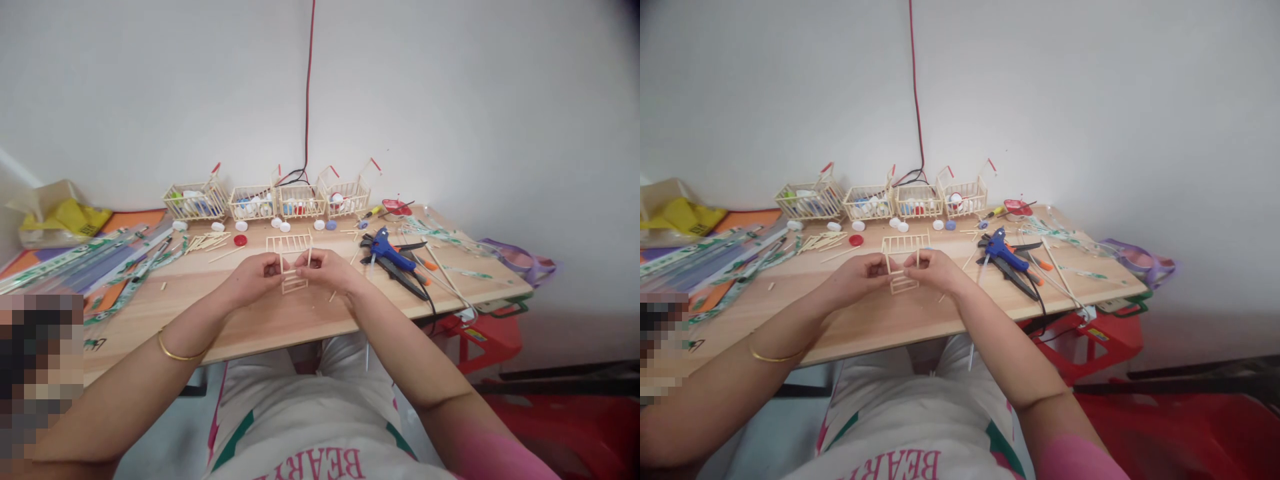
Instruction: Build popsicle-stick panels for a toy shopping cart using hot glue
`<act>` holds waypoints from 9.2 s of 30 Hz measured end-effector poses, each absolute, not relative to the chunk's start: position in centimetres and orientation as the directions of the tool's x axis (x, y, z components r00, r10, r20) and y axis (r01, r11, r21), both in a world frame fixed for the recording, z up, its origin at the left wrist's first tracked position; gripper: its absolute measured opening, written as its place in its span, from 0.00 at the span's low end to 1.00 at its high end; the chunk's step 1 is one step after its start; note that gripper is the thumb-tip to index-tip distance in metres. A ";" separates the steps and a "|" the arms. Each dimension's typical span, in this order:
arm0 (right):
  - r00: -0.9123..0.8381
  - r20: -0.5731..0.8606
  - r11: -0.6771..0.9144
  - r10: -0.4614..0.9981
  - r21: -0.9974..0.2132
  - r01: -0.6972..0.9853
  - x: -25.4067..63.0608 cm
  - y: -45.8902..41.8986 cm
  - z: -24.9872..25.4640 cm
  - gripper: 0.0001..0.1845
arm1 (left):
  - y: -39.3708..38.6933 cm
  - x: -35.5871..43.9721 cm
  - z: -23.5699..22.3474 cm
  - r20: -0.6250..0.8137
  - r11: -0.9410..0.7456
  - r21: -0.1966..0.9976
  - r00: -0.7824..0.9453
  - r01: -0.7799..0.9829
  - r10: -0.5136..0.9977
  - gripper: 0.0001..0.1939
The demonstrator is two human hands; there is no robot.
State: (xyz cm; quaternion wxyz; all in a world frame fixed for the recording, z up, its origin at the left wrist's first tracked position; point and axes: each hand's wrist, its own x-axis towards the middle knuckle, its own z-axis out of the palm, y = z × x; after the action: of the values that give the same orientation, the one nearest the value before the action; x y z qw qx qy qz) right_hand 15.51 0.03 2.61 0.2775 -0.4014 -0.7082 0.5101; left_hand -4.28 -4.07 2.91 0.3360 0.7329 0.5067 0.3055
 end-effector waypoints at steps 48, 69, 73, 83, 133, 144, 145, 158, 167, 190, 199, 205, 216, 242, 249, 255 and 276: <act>-0.420 0.109 0.199 0.901 -0.964 0.176 15.5 -0.2 0.7 0.11 | -4.2 -4.3 3.3 0.145 -0.269 0.664 0.233 0.698 0.962 0.11; -0.436 0.024 0.072 0.900 -0.993 0.096 15.8 -0.2 1.1 0.10 | -4.1 -4.4 3.1 0.051 -0.154 0.780 0.183 0.606 0.982 0.12; -0.391 0.021 0.052 0.920 -0.996 0.070 15.7 -0.1 0.8 0.13 | -4.2 -4.3 3.2 0.006 -0.099 0.827 0.168 0.554 0.986 0.12; -0.397 0.025 0.062 0.917 -0.995 0.080 15.7 -0.4 1.1 0.10 | -4.0 -4.2 3.0 -0.023 -0.070 0.876 0.187 0.477 0.982 0.11; -0.317 -0.091 -0.111 0.944 -0.993 -0.044 15.9 -0.2 0.7 0.13 | -4.4 -4.0 2.7 0.239 -0.262 0.780 0.116 0.568 0.964 0.10; -0.307 -0.075 -0.075 0.949 -0.997 0.011 15.7 -0.7 1.3 0.12 | -4.5 -3.7 3.2 0.183 -0.170 0.807 0.034 0.566 0.983 0.07; -0.307 -0.075 -0.077 0.949 -0.997 0.007 15.7 -0.7 1.3 0.12 | -4.5 -3.7 3.1 0.185 -0.168 0.804 0.028 0.570 0.982 0.07; -0.371 -0.069 -0.134 0.926 -0.979 -0.151 16.0 -0.3 0.7 0.18 | -4.4 -3.6 3.5 0.126 -0.102 0.880 -0.019 0.464 0.992 0.06; -0.424 -0.022 -0.126 0.905 -0.968 -0.218 16.1 -0.3 0.9 0.18 | -4.3 -3.4 3.5 -0.007 0.012 0.986 -0.035 0.163 0.999 0.13; -0.484 -0.076 -0.257 0.872 -0.912 -0.320 16.3 -0.5 1.3 0.15 | -4.4 -3.7 3.0 -0.147 0.163 0.984 0.185 -0.073 0.972 0.11; -0.427 -0.103 -0.253 0.898 -0.916 -0.313 16.4 -0.1 1.0 0.16 | -4.6 -3.6 3.6 -0.228 0.261 0.950 0.188 -0.174 0.955 0.15; -0.452 -0.060 -0.211 0.890 -0.933 -0.291 16.2 -0.1 0.8 0.15 | -4.8 -2.6 3.6 -0.136 0.139 0.990 0.075 -0.024 0.988 0.13; -0.465 -0.063 -0.233 0.883 -0.919 -0.317 16.3 -0.4 1.0 0.19 | -4.6 -2.8 3.4 -0.151 0.154 0.988 0.090 -0.021 0.984 0.12; -0.451 -0.021 -0.134 0.892 -0.966 -0.220 16.0 -0.4 1.0 0.17 | -4.4 -2.6 3.2 -0.140 0.142 0.990 0.087 -0.021 0.986 0.08; -0.429 -0.015 -0.118 0.903 -0.970 -0.213 16.0 -0.5 1.1 0.17 | -4.3 -2.6 2.9 -0.162 0.168 0.984 0.093 -0.060 0.982 0.09; -0.402 0.022 -0.059 0.915 -0.980 -0.188 16.0 -0.3 0.9 0.16 | -4.3 -2.5 2.9 -0.155 0.161 0.984 0.086 -0.075 0.984 0.09; -0.260 0.341 0.351 0.903 -0.936 -0.008 15.2 -0.5 0.9 0.13 | -4.3 -2.7 2.8 -0.186 0.201 0.945 0.084 -0.259 0.979 0.12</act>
State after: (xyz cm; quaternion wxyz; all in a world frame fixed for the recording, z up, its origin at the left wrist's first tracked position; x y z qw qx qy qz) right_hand 15.24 -0.55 0.91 0.5019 -0.3440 -0.6510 0.4539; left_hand -2.65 -4.30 2.80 0.6236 0.3910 0.4601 0.4965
